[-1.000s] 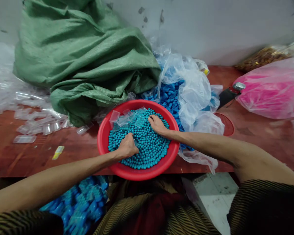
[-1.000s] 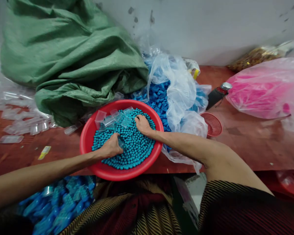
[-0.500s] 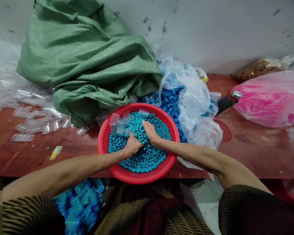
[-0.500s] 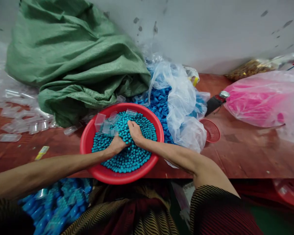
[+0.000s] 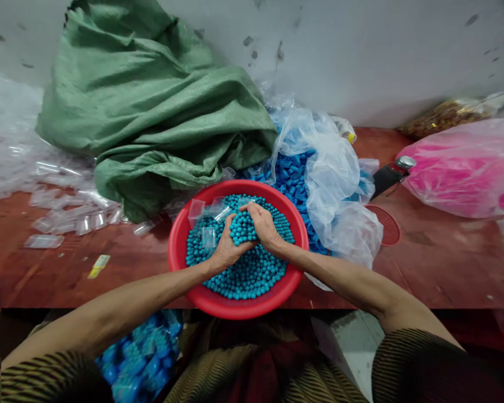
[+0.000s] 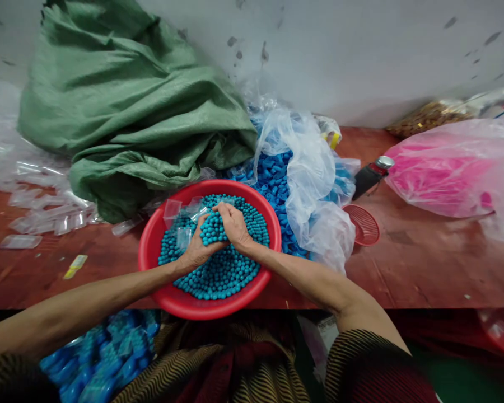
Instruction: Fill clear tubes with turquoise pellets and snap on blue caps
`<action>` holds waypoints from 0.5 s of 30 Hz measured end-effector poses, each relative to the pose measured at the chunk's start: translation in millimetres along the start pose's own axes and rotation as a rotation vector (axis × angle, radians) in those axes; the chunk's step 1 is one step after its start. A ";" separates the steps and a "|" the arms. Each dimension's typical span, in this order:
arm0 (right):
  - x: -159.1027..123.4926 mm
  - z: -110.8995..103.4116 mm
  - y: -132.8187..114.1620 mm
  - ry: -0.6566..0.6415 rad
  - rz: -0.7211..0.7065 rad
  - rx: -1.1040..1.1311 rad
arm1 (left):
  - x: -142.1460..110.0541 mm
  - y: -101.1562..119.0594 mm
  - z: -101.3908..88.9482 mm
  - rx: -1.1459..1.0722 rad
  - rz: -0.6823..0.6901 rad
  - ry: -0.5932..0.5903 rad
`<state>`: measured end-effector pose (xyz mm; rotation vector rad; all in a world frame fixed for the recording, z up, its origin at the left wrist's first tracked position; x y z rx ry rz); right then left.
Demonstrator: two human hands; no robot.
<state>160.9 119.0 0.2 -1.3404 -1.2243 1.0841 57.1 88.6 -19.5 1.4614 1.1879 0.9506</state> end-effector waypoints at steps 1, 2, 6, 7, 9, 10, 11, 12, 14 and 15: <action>0.3 0.7 -2.9 -0.011 -0.021 0.006 | 0.5 2.5 -1.3 0.005 0.016 0.020; 1.2 0.4 -4.4 -0.011 -0.024 0.030 | 0.9 5.5 -2.5 0.002 0.038 0.037; 6.5 1.5 4.3 -0.065 0.116 0.140 | 0.5 11.5 -3.3 -0.019 0.083 0.038; 6.2 3.4 7.2 -0.105 0.150 0.135 | 0.0 10.5 -3.4 -0.014 0.073 0.038; 3.4 5.3 9.0 -0.171 0.159 0.089 | -1.5 8.0 -4.1 0.000 0.045 0.047; 1.1 4.9 8.3 -0.187 0.142 0.069 | -2.7 7.1 -4.0 0.007 0.036 0.047; -1.7 4.5 7.4 -0.204 0.127 0.055 | -4.1 6.9 -3.3 0.013 0.032 0.041; -5.0 4.2 7.3 -0.224 0.127 0.048 | -5.9 7.1 -2.0 0.018 0.030 0.028; -12.6 3.5 10.2 -0.280 0.180 0.038 | -10.3 7.4 2.2 0.017 0.015 -0.023; -16.1 2.3 12.0 -0.305 0.214 0.028 | -12.7 7.4 5.0 0.006 0.002 -0.061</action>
Point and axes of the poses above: each hand's wrist, its own x-axis towards the middle knuckle, its own z-axis out of the palm, y = z × x, the point moved 8 cm from there along x, towards the middle knuckle, and after that the axes turned 3 degrees about y, right-handed, at the moved point
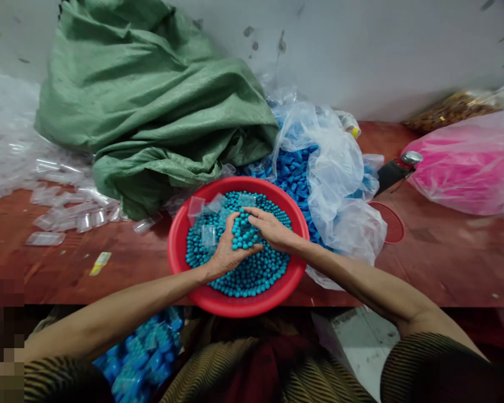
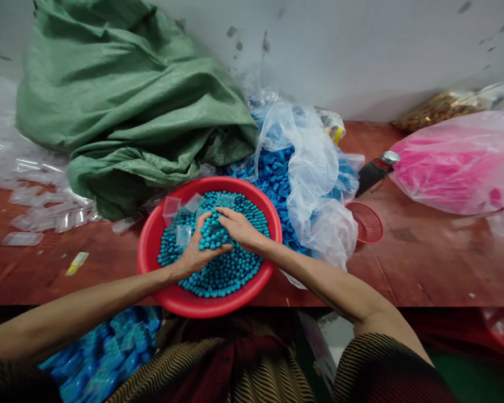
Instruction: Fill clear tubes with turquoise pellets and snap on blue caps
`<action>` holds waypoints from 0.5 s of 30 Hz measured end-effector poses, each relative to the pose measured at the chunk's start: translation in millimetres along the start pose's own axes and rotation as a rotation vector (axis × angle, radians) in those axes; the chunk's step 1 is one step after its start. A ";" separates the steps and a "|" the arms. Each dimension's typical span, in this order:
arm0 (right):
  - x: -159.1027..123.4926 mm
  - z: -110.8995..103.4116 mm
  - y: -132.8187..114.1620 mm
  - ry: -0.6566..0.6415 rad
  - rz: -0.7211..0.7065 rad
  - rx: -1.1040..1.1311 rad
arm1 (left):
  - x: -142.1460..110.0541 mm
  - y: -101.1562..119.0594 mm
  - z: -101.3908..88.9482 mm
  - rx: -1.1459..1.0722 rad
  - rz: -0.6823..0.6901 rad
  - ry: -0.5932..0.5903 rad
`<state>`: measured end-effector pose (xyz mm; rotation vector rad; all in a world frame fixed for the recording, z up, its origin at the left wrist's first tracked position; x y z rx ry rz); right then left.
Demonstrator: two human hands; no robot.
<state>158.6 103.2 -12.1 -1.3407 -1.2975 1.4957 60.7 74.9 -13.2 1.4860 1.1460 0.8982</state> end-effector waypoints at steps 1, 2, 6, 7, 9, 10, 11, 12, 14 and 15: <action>-3.0 -0.6 2.2 -0.025 0.032 -0.014 | -2.3 0.0 3.1 -0.016 -0.015 -0.040; -5.6 -1.6 3.5 -0.048 0.053 -0.030 | -4.3 -0.1 5.7 -0.030 -0.028 -0.075; -10.0 -5.4 6.4 -0.110 0.089 -0.046 | -7.2 -2.2 8.4 -0.030 -0.055 -0.122; -9.8 -6.4 7.7 -0.109 0.103 -0.036 | -7.0 -3.5 8.3 -0.032 -0.062 -0.123; -9.0 -8.1 10.6 -0.102 0.134 -0.013 | -6.4 -6.4 8.7 -0.036 -0.080 -0.134; -8.6 -8.6 11.5 -0.100 0.144 -0.005 | -6.2 -7.4 8.6 -0.030 -0.087 -0.139; -8.3 -9.1 11.4 -0.103 0.144 0.000 | -6.1 -7.9 8.3 -0.018 -0.088 -0.142; -8.1 -9.4 10.3 -0.110 0.132 0.002 | -6.2 -7.8 7.8 -0.005 -0.082 -0.146; -8.6 -10.1 6.5 -0.132 0.093 -0.001 | -6.8 -6.8 7.2 0.010 -0.064 -0.158; -9.5 -10.6 4.9 -0.143 0.073 -0.008 | -7.4 -6.1 6.8 0.017 -0.052 -0.164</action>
Point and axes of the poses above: each hand's wrist, its own x-axis towards the middle knuckle, its own z-axis out of the palm, y = z × x, the point moved 8 cm from there along x, towards the middle knuckle, and after that the axes turned 3 degrees about y, right-handed, at the moved point
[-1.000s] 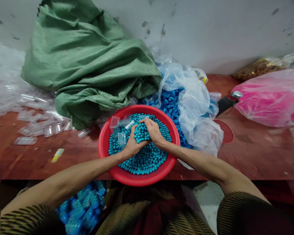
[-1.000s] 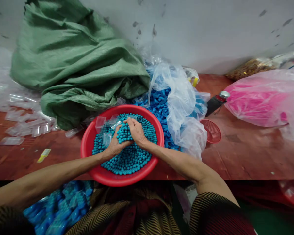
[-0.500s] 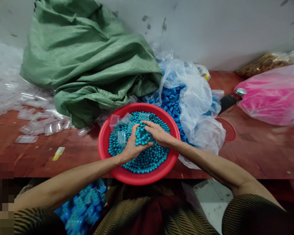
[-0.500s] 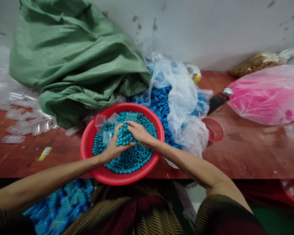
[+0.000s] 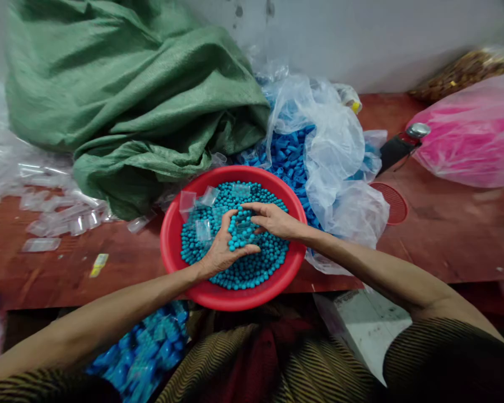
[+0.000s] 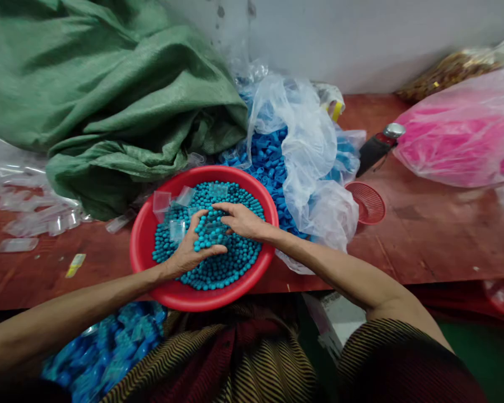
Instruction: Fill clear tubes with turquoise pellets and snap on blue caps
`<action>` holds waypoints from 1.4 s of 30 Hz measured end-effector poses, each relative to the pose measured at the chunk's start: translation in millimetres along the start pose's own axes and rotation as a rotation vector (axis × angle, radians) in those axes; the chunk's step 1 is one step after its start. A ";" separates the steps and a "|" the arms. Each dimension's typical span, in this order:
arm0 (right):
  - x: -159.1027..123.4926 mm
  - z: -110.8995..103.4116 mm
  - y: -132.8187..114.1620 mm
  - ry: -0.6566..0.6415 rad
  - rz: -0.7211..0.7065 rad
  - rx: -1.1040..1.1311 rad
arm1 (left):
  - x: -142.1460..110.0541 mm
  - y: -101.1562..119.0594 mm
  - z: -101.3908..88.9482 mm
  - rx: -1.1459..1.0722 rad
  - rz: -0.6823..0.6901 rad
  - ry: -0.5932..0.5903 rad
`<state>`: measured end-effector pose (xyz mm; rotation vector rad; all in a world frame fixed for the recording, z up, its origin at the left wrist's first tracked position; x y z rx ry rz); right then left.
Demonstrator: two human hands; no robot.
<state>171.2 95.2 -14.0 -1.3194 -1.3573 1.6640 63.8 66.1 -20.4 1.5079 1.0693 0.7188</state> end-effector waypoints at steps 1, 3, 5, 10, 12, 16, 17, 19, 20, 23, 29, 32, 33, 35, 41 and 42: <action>-1.5 -0.1 -0.9 -0.010 -0.013 -0.013 | -1.1 0.5 0.0 0.012 0.010 -0.007; -6.1 0.8 0.0 -0.030 -0.015 -0.044 | -4.8 0.4 1.3 0.040 0.016 -0.037; -12.8 3.1 3.9 -0.048 0.002 -0.073 | -10.4 -0.1 5.3 0.063 0.010 -0.097; -32.7 9.0 14.9 -0.076 0.010 -0.300 | -24.2 -5.3 16.6 0.268 -0.017 -0.281; -37.6 9.4 15.0 -0.067 -0.029 -0.475 | -27.0 -12.1 18.6 0.392 -0.036 -0.351; -40.1 14.9 15.3 -0.113 -0.094 -0.774 | -31.3 -22.7 15.1 0.546 -0.038 -0.442; -40.3 17.1 16.1 -0.138 -0.103 -0.819 | -32.8 -24.2 12.9 0.570 -0.045 -0.458; -41.6 21.4 17.3 -0.186 -0.116 -0.868 | -36.7 -24.8 7.9 0.604 -0.070 -0.489; -43.1 23.5 17.5 -0.205 -0.119 -0.882 | -39.0 -23.4 5.3 0.614 -0.082 -0.505; -50.6 29.6 15.6 -0.246 -0.139 -0.931 | -44.9 -14.5 -1.9 0.640 -0.103 -0.543; -65.1 46.9 13.1 -0.336 -0.262 -1.008 | -53.6 -3.9 -1.6 0.620 -0.114 -0.634; -62.6 49.9 19.8 -0.365 -0.242 -1.014 | -55.2 -6.9 4.4 0.624 -0.093 -0.650; -61.2 49.3 21.4 -0.366 -0.228 -1.015 | -55.5 -8.1 6.3 0.637 -0.079 -0.653; -59.7 47.9 22.0 -0.373 -0.216 -1.012 | -55.8 -8.3 9.7 0.651 -0.026 -0.659; -61.0 52.6 22.4 -0.461 -0.258 -1.004 | -56.5 -4.0 12.9 0.603 0.107 -0.657; -59.5 53.2 24.6 -0.472 -0.245 -1.014 | -56.5 -3.5 13.3 0.597 0.111 -0.652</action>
Point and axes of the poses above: each hand's wrist, its own x-axis towards the middle knuckle, its own z-axis out of the palm, y = z × x, the point moved 8 cm from there along x, towards the middle knuckle, and after that the axes turned 3 degrees about y, right-handed, at the moved point
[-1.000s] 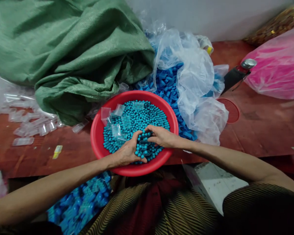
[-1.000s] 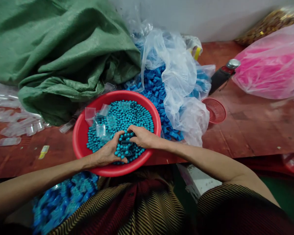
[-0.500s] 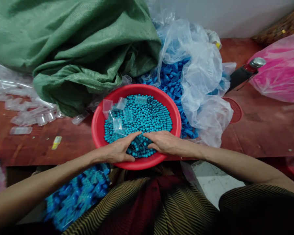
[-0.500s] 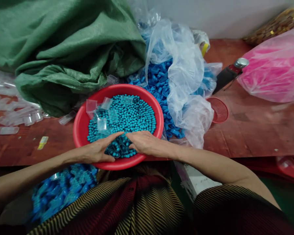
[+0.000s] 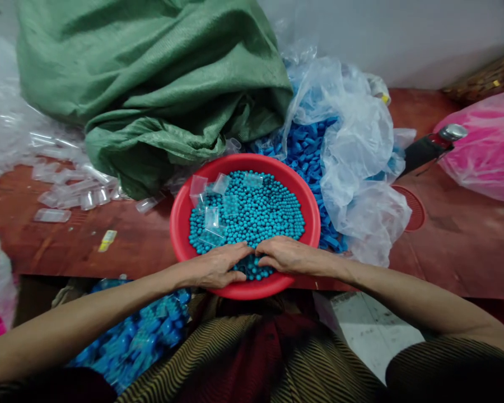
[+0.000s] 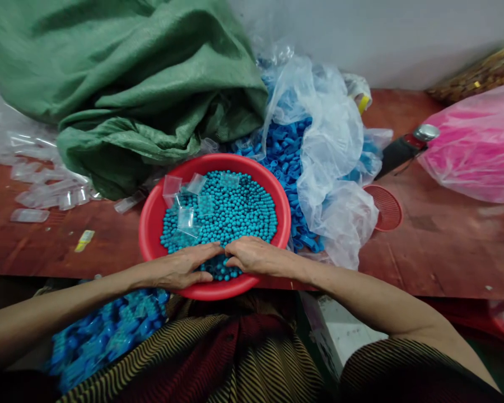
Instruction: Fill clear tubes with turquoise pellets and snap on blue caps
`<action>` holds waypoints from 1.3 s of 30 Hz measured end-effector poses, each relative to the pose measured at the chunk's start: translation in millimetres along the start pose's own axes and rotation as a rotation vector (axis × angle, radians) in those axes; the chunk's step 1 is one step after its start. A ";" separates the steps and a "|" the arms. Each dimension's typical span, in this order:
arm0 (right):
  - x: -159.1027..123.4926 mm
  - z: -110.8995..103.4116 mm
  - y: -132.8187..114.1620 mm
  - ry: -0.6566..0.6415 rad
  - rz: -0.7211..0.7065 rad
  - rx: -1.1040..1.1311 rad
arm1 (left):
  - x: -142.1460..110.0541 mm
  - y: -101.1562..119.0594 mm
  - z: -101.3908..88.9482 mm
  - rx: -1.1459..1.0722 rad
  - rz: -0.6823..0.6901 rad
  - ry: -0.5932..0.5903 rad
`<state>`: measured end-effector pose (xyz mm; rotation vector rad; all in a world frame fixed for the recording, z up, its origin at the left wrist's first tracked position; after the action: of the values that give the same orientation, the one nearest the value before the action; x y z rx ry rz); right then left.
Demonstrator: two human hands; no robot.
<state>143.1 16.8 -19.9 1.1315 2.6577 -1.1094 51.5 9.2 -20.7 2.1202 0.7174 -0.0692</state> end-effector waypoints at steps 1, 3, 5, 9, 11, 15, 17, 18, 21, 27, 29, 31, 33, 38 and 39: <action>1.8 1.7 1.2 -0.023 0.005 -0.006 | 0.3 1.1 -0.1 -0.010 0.001 0.007; 5.1 1.5 1.3 -0.070 -0.009 -0.028 | 0.9 5.0 -2.9 -0.045 0.010 0.047; 8.6 -6.0 -2.6 -0.098 -0.048 -0.069 | -0.1 7.1 -13.7 -0.077 -0.005 0.168; 27.8 -40.0 -10.3 0.015 -0.020 -0.190 | -17.5 -7.4 -55.8 0.025 -0.189 0.545; 47.2 -53.5 -17.4 0.124 -0.029 -0.270 | -30.1 -13.4 -77.9 0.247 -0.270 0.666; 93.6 -44.2 -38.7 0.197 -0.288 -0.453 | -39.9 -26.9 -95.3 0.644 -0.400 0.535; 110.2 -36.5 -37.0 0.198 -0.352 -0.501 | -38.9 -31.8 -90.8 0.679 -0.384 0.419; 115.0 -35.4 -33.5 0.204 -0.361 -0.518 | -36.9 -32.4 -85.7 0.674 -0.346 0.365; 116.4 -41.9 -15.1 0.217 -0.308 -0.555 | -27.7 -33.5 -66.7 0.650 -0.230 0.220; 92.9 -69.8 23.2 0.217 0.077 -0.583 | -9.8 -46.4 -54.6 0.687 -0.278 0.066; 85.1 -74.3 20.1 0.271 0.141 -0.593 | -7.7 -49.0 -54.4 0.691 -0.305 0.061; 84.9 -67.1 7.9 0.276 0.085 -0.590 | -6.8 -48.7 -53.9 0.689 -0.300 0.099; 93.2 -50.1 -8.9 0.233 -0.078 -0.570 | -6.9 -48.0 -51.3 0.673 -0.283 0.126; 125.2 -21.6 -26.7 0.200 -0.370 -0.512 | -14.5 -53.1 -55.0 0.616 -0.331 0.127; 129.5 -22.4 -23.9 0.198 -0.361 -0.477 | -16.6 -53.7 -59.6 0.586 -0.334 0.143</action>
<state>37.9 98.7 -28.2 0.7242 3.1181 -0.3484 -2.1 71.1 -17.9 2.5472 1.2517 -0.3483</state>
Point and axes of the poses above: each hand's wrist, its own x-axis towards the middle knuckle, its own z-axis out of the palm, y = z × x, the point moved 8 cm from there along x, towards the middle knuckle, and after that the axes turned 3 degrees about y, right-handed, at the moved point
